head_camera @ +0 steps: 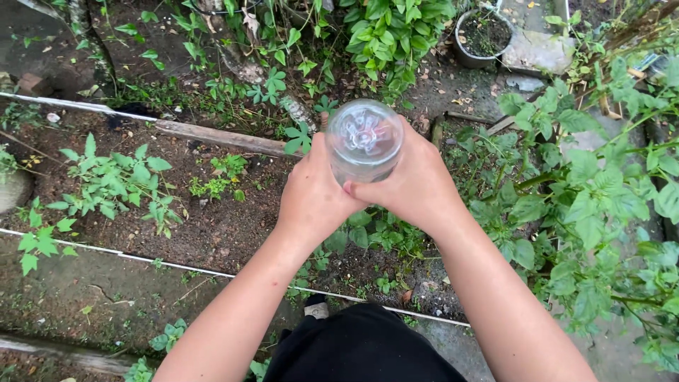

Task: The person walks through a backyard garden holding a plastic bottle with a yellow cap. They unscrew the cap and pour water from the bottle onto several garden beds and potted plants, then walk back through the garden.

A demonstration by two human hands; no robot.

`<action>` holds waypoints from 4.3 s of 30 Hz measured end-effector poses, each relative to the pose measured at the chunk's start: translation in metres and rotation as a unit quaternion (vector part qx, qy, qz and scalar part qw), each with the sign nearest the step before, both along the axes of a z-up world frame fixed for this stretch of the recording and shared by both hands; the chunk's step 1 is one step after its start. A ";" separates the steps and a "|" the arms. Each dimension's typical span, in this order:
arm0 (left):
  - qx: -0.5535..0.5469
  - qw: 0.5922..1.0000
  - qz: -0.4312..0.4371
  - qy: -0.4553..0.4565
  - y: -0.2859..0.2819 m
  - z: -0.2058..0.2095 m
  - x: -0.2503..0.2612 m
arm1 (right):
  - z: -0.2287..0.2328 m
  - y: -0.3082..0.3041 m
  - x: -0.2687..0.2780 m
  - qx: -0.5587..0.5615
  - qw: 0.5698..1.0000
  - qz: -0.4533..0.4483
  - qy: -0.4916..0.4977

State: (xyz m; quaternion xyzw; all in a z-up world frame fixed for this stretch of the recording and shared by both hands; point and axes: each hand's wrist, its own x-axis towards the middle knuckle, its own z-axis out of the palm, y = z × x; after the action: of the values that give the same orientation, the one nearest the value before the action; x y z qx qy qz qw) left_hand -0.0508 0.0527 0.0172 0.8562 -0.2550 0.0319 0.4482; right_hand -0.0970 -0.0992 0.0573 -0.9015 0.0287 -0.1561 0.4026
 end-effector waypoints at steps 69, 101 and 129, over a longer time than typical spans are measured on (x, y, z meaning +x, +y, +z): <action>-0.041 0.991 -0.107 -0.067 -0.007 -0.023 0.082 | -0.006 0.010 0.052 -0.062 0.997 -0.033 -0.025; 0.076 0.979 0.190 0.014 0.092 -0.001 -0.083 | -0.002 0.083 -0.024 -0.027 0.983 0.163 0.083; 0.065 0.952 0.299 -0.025 0.101 0.002 -0.145 | 0.003 0.100 -0.047 -0.009 0.955 0.275 0.113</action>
State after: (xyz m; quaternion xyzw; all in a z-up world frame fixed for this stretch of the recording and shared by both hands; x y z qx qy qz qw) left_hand -0.1958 0.1532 0.0191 0.9194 0.0006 0.1690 0.3553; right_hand -0.1440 0.0011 0.0605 -0.8897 -0.1767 0.0630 0.4161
